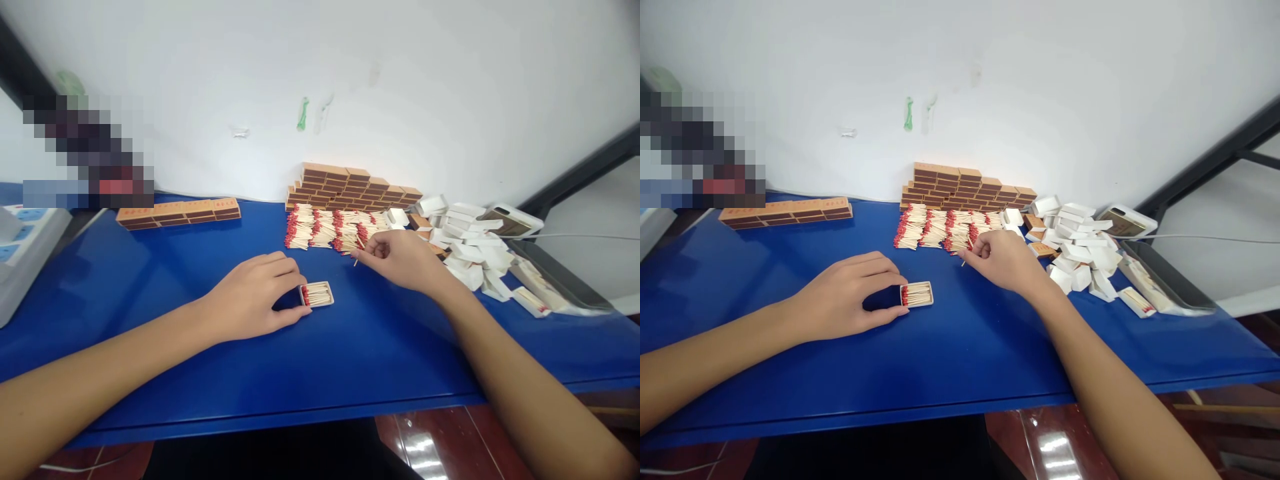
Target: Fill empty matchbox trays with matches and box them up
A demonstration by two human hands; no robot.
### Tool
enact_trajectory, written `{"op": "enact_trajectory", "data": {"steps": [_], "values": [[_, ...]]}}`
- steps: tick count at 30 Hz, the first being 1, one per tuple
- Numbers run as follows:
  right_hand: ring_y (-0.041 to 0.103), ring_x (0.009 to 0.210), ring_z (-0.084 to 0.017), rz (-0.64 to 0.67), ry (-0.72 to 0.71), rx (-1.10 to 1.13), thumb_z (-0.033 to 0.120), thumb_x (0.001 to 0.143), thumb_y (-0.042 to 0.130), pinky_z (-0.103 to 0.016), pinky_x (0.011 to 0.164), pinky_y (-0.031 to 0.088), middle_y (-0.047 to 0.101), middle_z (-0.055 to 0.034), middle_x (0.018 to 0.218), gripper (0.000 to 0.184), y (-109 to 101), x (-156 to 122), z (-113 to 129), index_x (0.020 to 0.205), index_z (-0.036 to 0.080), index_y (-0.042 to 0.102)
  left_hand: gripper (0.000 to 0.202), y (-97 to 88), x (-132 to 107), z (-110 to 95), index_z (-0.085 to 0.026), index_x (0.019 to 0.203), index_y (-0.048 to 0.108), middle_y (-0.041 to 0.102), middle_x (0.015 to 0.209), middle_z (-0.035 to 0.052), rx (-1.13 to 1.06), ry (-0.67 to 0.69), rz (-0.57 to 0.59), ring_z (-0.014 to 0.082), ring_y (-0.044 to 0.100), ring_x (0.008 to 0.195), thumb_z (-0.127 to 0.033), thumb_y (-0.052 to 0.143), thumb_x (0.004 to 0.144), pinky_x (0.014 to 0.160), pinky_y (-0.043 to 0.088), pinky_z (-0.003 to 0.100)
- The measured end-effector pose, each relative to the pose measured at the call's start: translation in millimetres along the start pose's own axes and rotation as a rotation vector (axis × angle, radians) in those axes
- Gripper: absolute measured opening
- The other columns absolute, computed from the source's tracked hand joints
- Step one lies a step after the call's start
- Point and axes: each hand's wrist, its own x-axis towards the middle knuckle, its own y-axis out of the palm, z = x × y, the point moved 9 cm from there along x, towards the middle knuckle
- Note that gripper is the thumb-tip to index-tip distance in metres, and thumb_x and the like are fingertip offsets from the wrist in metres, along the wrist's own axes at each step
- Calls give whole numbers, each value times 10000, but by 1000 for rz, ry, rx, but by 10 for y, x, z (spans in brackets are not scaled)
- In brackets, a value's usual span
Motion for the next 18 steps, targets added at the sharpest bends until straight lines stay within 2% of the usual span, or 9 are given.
{"op": "enact_trajectory", "data": {"steps": [2, 5, 11, 13, 18], "values": [[592, 600, -180, 24, 78, 3, 497, 921, 717, -331, 573, 370, 696, -33, 674, 393, 57, -7, -16, 651, 224, 633, 306, -3, 4, -4, -156, 1160, 768, 756, 1071, 82, -2, 0, -2, 231, 694, 968, -422, 681, 1036, 858, 583, 373], [609, 597, -183, 64, 141, -11, 390, 906, 722, -325, 574, 385, 705, -32, 666, 325, 141, -22, 12, 641, 225, 631, 304, -14, 7, -9, -149, 1159, 769, 756, 1068, 82, -5, 1, -8, 233, 694, 963, -413, 687, 1033, 850, 583, 377], [615, 625, -185, 81, 145, -54, 235, 890, 671, -314, 605, 391, 697, -32, 662, 202, 164, -37, 28, 695, 218, 621, 310, -6, 6, 3, -151, 1162, 770, 754, 1066, 81, -9, -5, 0, 240, 695, 968, -419, 701, 1023, 847, 581, 382], [602, 630, -181, 88, 107, -62, 227, 899, 651, -309, 604, 382, 694, -29, 686, 162, 133, -37, -7, 739, 216, 630, 306, -2, 5, 4, -154, 1165, 768, 754, 1071, 81, -8, -5, 0, 240, 696, 974, -417, 698, 1025, 852, 578, 378], [576, 652, -180, 200, -119, -50, 230, 931, 588, -304, 612, 373, 691, -29, 758, 130, 86, -47, -30, 830, 218, 668, 306, 5, 2, 6, -160, 1166, 763, 756, 1073, 82, -5, -5, -1, 235, 696, 975, -424, 674, 1039, 856, 575, 369]]}}
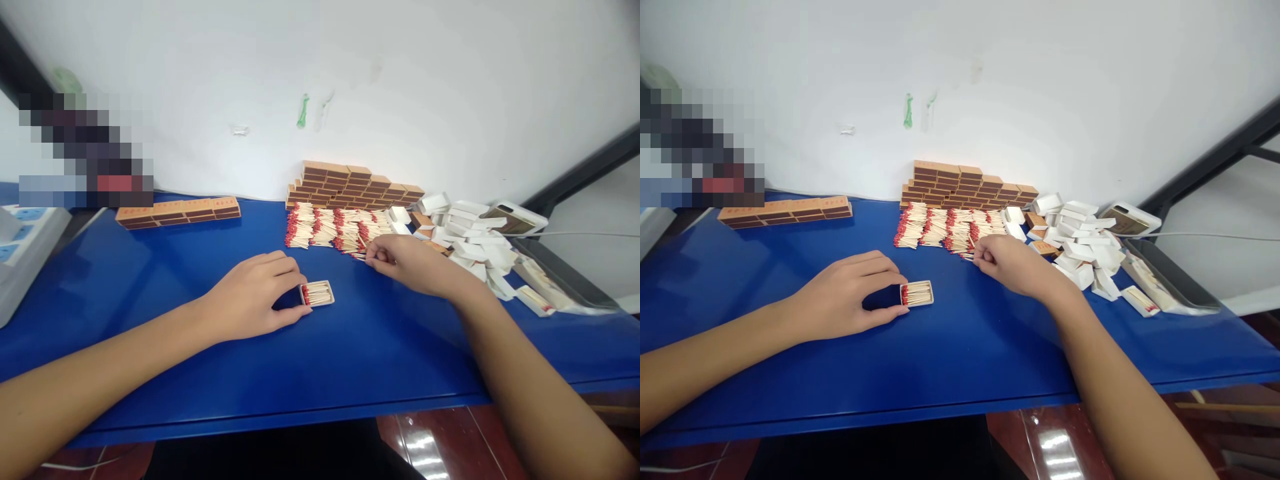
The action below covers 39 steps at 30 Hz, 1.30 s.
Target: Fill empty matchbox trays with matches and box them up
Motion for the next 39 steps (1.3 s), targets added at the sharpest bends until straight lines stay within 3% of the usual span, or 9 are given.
{"op": "enact_trajectory", "data": {"steps": [9, 39], "values": [[572, 681, -203, -45, -134, 19, 262, 961, 579, -313, 618, 374, 678, -52, 790, 147, -71, 14, 18, 862, 229, 682, 304, -5, -5, -3, -165, 1162, 762, 756, 1072, 83, 2, 2, 9, 236, 697, 973, -429, 672, 1040, 862, 575, 371], [580, 739, -214, -77, -150, 83, 332, 989, 610, -325, 692, 409, 652, -50, 788, 169, -45, 80, 21, 879, 223, 677, 316, 1, -2, -10, -162, 1176, 763, 756, 1080, 89, 3, 8, 7, 234, 694, 981, -433, 673, 1041, 866, 579, 374]]}}
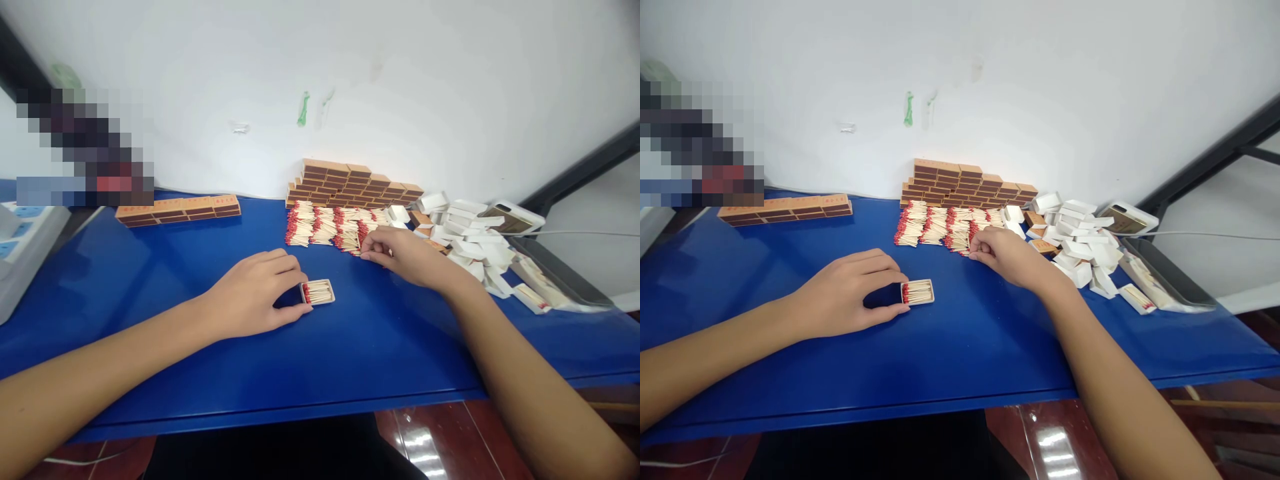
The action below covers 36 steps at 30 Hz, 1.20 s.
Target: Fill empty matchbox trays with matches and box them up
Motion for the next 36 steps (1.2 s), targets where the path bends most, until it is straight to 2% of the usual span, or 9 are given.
{"op": "enact_trajectory", "data": {"steps": [12, 19, 25, 36], "values": [[590, 752, -217, -18, -9, -11, 343, 986, 634, -331, 710, 416, 656, -48, 780, 194, -16, 6, -7, 847, 229, 706, 308, -4, 4, 0, -173, 1179, 761, 758, 1084, 88, -6, -7, 11, 234, 694, 985, -433, 669, 1042, 874, 580, 374], [582, 728, -210, -25, -23, 24, 356, 987, 649, -329, 690, 417, 661, -48, 787, 167, -15, 10, 13, 915, 225, 722, 295, 3, -1, -2, -168, 1166, 764, 751, 1067, 80, -3, -4, 2, 233, 691, 971, -419, 690, 1029, 873, 574, 374], [586, 722, -216, -14, -2, -8, 402, 998, 643, -332, 683, 416, 667, -57, 785, 227, -8, 11, -4, 870, 227, 709, 297, 0, -1, -1, -161, 1161, 766, 751, 1062, 78, -4, 4, -7, 234, 692, 968, -416, 696, 1026, 870, 577, 374], [561, 701, -197, -15, -29, 9, 364, 983, 663, -316, 661, 395, 647, -38, 774, 184, -22, -16, 18, 875, 222, 708, 298, 6, -1, -1, -149, 1153, 771, 743, 1050, 77, -10, 11, -14, 236, 689, 957, -409, 704, 1021, 863, 574, 379]]}}
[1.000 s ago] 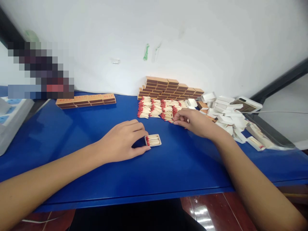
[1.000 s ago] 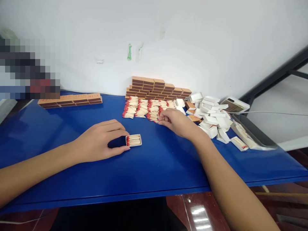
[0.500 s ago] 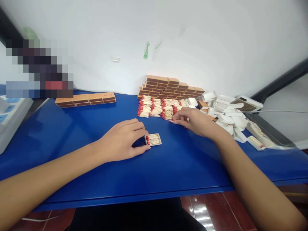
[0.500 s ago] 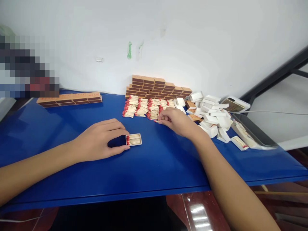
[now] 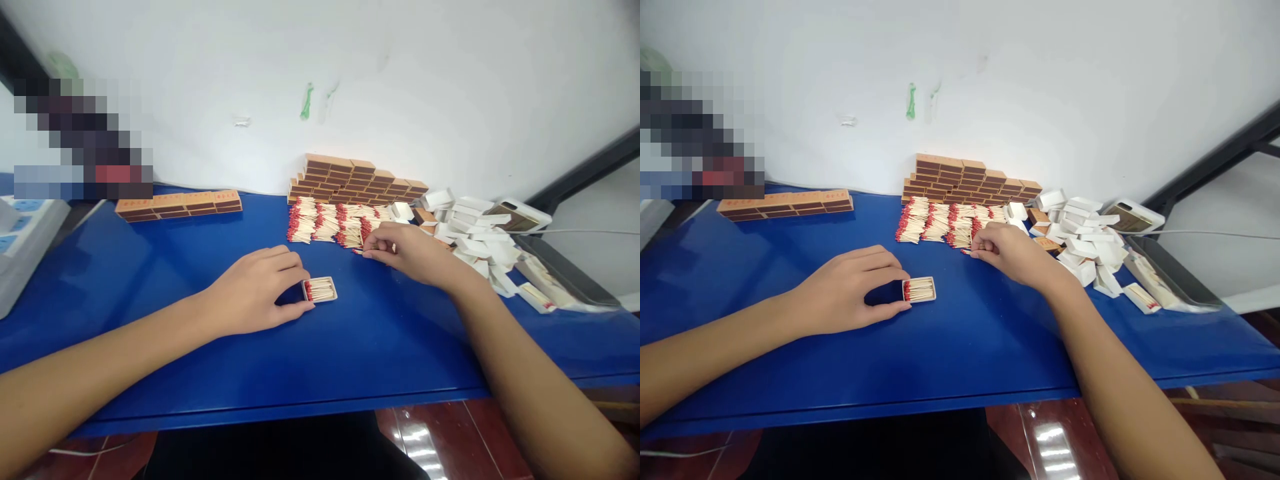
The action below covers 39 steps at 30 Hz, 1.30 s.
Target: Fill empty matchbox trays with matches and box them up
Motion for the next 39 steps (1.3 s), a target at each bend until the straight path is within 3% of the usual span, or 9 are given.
{"op": "enact_trajectory", "data": {"steps": [11, 25, 39], "values": [[562, 670, -195, 50, 36, -35, 333, 981, 593, -318, 630, 393, 661, -51, 769, 204, 42, 3, 0, 863, 204, 697, 297, -11, -4, -1, -157, 1152, 770, 744, 1054, 77, 1, -4, 1, 233, 688, 962, -415, 699, 1022, 868, 570, 373], [544, 679, -195, -4, -17, -60, 321, 978, 593, -323, 651, 391, 635, -37, 755, 198, -3, 0, 49, 863, 210, 709, 299, 6, -7, 4, -155, 1150, 769, 742, 1056, 76, 1, -2, 7, 236, 692, 967, -416, 702, 1022, 867, 573, 375], [564, 667, -200, 100, 45, -48, 350, 964, 573, -320, 621, 389, 667, -57, 783, 201, 69, -14, -34, 857, 215, 676, 296, 6, -2, 3, -164, 1154, 773, 747, 1061, 74, -2, -9, 11, 229, 692, 974, -419, 691, 1028, 876, 577, 372]]}}
